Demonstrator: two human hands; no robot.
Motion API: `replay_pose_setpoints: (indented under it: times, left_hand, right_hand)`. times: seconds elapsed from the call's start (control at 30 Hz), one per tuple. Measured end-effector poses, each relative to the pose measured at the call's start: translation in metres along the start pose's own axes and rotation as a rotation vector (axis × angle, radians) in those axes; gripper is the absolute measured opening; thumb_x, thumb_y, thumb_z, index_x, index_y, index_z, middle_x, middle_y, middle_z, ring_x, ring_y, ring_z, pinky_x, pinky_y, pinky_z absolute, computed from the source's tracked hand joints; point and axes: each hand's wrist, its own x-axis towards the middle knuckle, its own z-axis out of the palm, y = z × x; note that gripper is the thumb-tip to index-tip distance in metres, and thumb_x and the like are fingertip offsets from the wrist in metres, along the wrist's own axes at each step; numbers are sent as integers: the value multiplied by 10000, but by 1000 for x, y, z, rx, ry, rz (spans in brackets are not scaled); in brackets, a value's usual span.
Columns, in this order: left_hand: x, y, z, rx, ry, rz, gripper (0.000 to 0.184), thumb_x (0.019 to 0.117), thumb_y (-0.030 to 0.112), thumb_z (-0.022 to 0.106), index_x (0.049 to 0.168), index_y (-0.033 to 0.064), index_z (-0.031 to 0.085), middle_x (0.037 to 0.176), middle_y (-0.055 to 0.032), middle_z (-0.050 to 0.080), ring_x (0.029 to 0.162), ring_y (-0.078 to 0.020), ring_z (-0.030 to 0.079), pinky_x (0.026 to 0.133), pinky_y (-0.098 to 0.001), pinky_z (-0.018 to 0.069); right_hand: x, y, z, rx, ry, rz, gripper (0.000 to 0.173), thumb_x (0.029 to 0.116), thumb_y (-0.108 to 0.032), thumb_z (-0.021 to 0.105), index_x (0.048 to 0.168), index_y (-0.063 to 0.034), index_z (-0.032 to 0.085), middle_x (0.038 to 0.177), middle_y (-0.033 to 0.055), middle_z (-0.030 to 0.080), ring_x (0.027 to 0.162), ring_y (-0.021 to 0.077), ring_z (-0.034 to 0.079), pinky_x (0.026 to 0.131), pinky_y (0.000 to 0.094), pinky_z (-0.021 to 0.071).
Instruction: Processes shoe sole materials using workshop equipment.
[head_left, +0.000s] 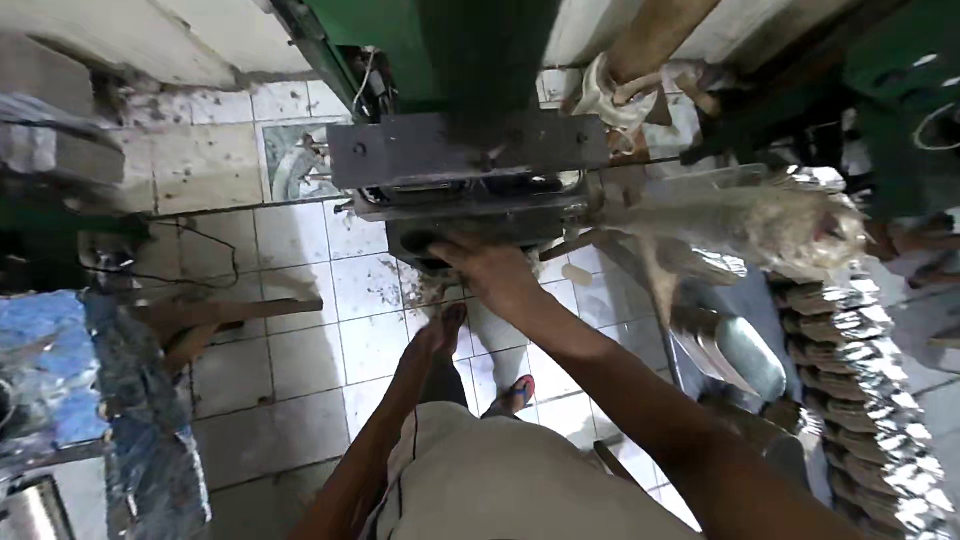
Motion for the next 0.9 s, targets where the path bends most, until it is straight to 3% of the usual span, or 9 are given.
replay_pose_setpoints:
  times: [0.1, 0.17, 0.3, 0.4, 0.5, 0.6, 0.7, 0.83, 0.9]
  left_hand:
    - [-23, -66, -52, 316, -101, -84, 453, 1088, 309, 471, 1423, 14, 549, 1418, -189, 586, 1332, -275, 553, 1141, -467, 430]
    - [-37, -90, -82, 439, -89, -172, 428, 1068, 326, 529, 1376, 37, 600, 1370, -210, 607, 1273, -326, 590, 1097, -518, 456]
    - [-45, -118, -128, 313, 54, -328, 465, 1072, 342, 534, 1413, 28, 565, 1403, -244, 579, 1265, -383, 583, 1068, -569, 448]
    - [-39, -133, -153, 260, 149, -306, 457, 1091, 324, 488, 1388, -12, 570, 1382, -253, 590, 1290, -376, 565, 1100, -554, 423]
    - [-32, -139, -167, 230, 170, -298, 458, 1092, 317, 487, 1387, -24, 563, 1391, -258, 580, 1303, -369, 554, 1106, -545, 416]
    - [-29, -144, -175, 229, 152, -300, 461, 1091, 321, 485, 1394, -20, 560, 1391, -263, 577, 1300, -376, 553, 1100, -551, 416]
    - [-26, -146, -183, 279, 111, -307, 469, 1091, 316, 487, 1412, -21, 547, 1415, -265, 563, 1331, -396, 532, 1123, -566, 398]
    - [-26, -146, -187, 294, 121, -261, 479, 1091, 314, 485, 1418, -32, 536, 1442, -270, 539, 1349, -394, 518, 1138, -553, 384]
    - [-32, -142, -184, 301, 133, -235, 478, 1094, 310, 483, 1414, -40, 538, 1438, -280, 539, 1339, -408, 519, 1127, -563, 386]
  right_hand:
    - [55, 10, 31, -139, 63, -8, 667, 868, 43, 702, 1418, -325, 618, 1582, 42, 482, 1450, 406, 422, 1128, 589, 424]
    - [76, 26, 55, -167, 159, 34, 668, 889, 66, 637, 1403, -360, 638, 1576, 6, 498, 1497, 380, 379, 1209, 562, 332]
    - [109, 27, 77, -120, 397, 137, 609, 865, 101, 607, 1277, -329, 736, 1313, 21, 708, 1262, 309, 627, 1062, 506, 503]
    - [133, -9, 63, -86, 112, 268, 540, 946, 7, 589, 1377, -308, 669, 1285, 89, 712, 1174, 337, 673, 946, 541, 551]
    - [141, -19, 61, -77, 10, 279, 543, 956, -9, 576, 1420, -286, 628, 1305, 106, 698, 1219, 335, 649, 995, 531, 532]
    - [130, -14, 67, -114, -6, 206, 514, 1035, -133, 505, 1520, -303, 513, 1503, 39, 568, 1415, 281, 496, 1188, 506, 367]
    - [110, -8, 65, -124, -17, 232, 616, 1076, -534, 378, 1623, -253, 336, 1666, 112, 339, 1560, 371, 233, 1266, 612, 50]
    - [69, 10, 68, -198, 239, 199, 729, 1040, -570, 450, 1630, -164, 315, 1675, 224, 256, 1565, 437, 172, 1254, 640, 110]
    - [35, 7, 36, -113, 146, 194, 676, 1055, -484, 491, 1626, -164, 321, 1695, 185, 226, 1575, 408, 154, 1262, 619, 128]
